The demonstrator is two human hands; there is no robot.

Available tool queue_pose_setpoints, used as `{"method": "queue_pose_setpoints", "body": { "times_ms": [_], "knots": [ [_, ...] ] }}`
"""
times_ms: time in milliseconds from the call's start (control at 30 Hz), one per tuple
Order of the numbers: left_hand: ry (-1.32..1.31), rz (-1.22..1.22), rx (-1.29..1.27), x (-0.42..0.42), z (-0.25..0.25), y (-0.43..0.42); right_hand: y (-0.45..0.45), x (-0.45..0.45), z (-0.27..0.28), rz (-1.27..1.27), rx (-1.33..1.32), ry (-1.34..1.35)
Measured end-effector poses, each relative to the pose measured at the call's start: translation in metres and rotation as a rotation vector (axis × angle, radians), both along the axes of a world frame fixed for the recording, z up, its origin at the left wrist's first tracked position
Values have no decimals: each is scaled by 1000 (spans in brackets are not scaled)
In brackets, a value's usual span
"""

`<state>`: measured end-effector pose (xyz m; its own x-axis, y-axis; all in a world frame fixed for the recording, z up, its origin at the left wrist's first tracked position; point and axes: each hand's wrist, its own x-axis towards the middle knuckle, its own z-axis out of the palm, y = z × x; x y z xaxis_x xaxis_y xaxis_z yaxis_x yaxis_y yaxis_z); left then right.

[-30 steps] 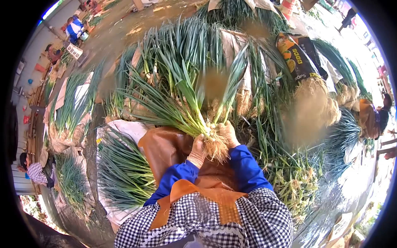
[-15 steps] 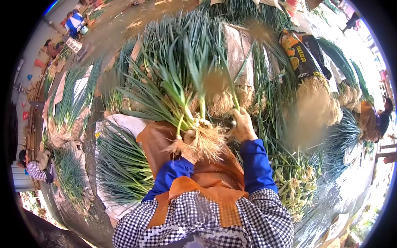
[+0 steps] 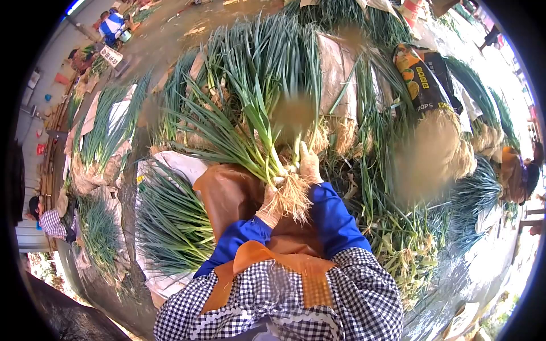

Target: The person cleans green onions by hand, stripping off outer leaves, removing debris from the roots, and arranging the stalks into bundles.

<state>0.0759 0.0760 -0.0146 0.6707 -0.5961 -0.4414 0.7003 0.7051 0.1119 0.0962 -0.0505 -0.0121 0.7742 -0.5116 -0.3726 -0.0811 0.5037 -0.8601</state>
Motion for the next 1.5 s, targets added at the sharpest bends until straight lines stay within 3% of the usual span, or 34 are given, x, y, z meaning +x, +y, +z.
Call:
{"method": "queue_pose_setpoints", "body": {
  "times_ms": [100, 133, 167, 233, 300, 367, 433, 467, 500, 567, 633, 767, 800, 833, 900, 933, 967, 1033, 1100, 1133, 1167, 1233, 1267, 1300, 1333, 1400, 1433, 1500],
  "knots": [
    [-27, -95, -119, 3, 11, 5, 19, -30, 46, 30, 70, 1],
    [-27, -109, -149, 5, 12, 6, 5, -38, 10, 96, 254, -60],
    [-22, -123, -183, 6, 11, 8, 10, -43, 26, -54, -95, 94],
    [3, -146, -243, 9, 7, 11, 1, -89, 73, 79, -101, 233],
    [22, -187, -325, 12, 0, 15, -47, -131, 64, 135, -107, 250],
    [24, -244, -398, 16, 0, 18, -105, -154, 40, 179, -429, 508],
    [34, -278, -385, 19, 6, 19, -150, -161, 13, 73, -1178, 657],
    [60, -236, -320, 18, 15, 18, -118, -136, 77, -70, -639, 585],
    [84, -196, -254, 17, 23, 17, -97, -123, 110, -57, -504, 440],
    [133, -118, -172, 19, 8, 15, -74, -94, 122, 83, -316, 345],
    [130, -221, -228, 15, 21, 18, -46, -64, 130, 303, -315, 379],
    [43, -225, -216, 13, 15, 24, -13, -20, 31, 557, -142, 95],
    [-54, -144, -217, 14, 6, 21, -3, -24, 39, 493, 113, -59],
    [-55, -134, -214, 15, 3, 21, 3, -21, 36, 383, 199, -66],
    [73, -147, -292, 13, -3, 23, 12, -25, 31, 279, 206, -115],
    [-41, -237, -558, 10, -4, 22, 13, -27, 35, 269, 177, -113],
    [-37, -240, -559, 7, -5, 24, 15, -31, 39, 255, 147, -111],
    [127, -220, -672, 3, -7, 29, 22, -36, 30, 177, 228, -106],
    [241, -219, -809, 1, -8, 30, 18, -43, 24, 268, 178, -16],
    [272, -237, -887, 2, -6, 29, 5, -48, 7, 231, 59, 88],
    [238, -244, -878, 5, -3, 27, -17, -63, -7, 324, -645, 399],
    [144, -198, -757, 12, 24, 22, -44, -75, 15, 415, -893, 669],
    [-32, -195, -436, 11, 48, 26, -46, -77, 30, 303, -565, 485],
    [34, -247, -351, 12, 25, 28, -39, -79, 52, 187, -228, 310],
    [-59, -155, -163, 11, 11, 24, -34, -77, 81, 240, -228, 231],
    [-114, -123, -33, 8, 24, 17, -28, -65, 102, 315, -253, 3],
    [-118, -124, -36, 6, 34, 16, -21, -54, 103, 330, -260, 22],
    [-173, -158, -306, 5, 39, 17, -2, -36, 76, 244, -215, -66]
  ]
}}
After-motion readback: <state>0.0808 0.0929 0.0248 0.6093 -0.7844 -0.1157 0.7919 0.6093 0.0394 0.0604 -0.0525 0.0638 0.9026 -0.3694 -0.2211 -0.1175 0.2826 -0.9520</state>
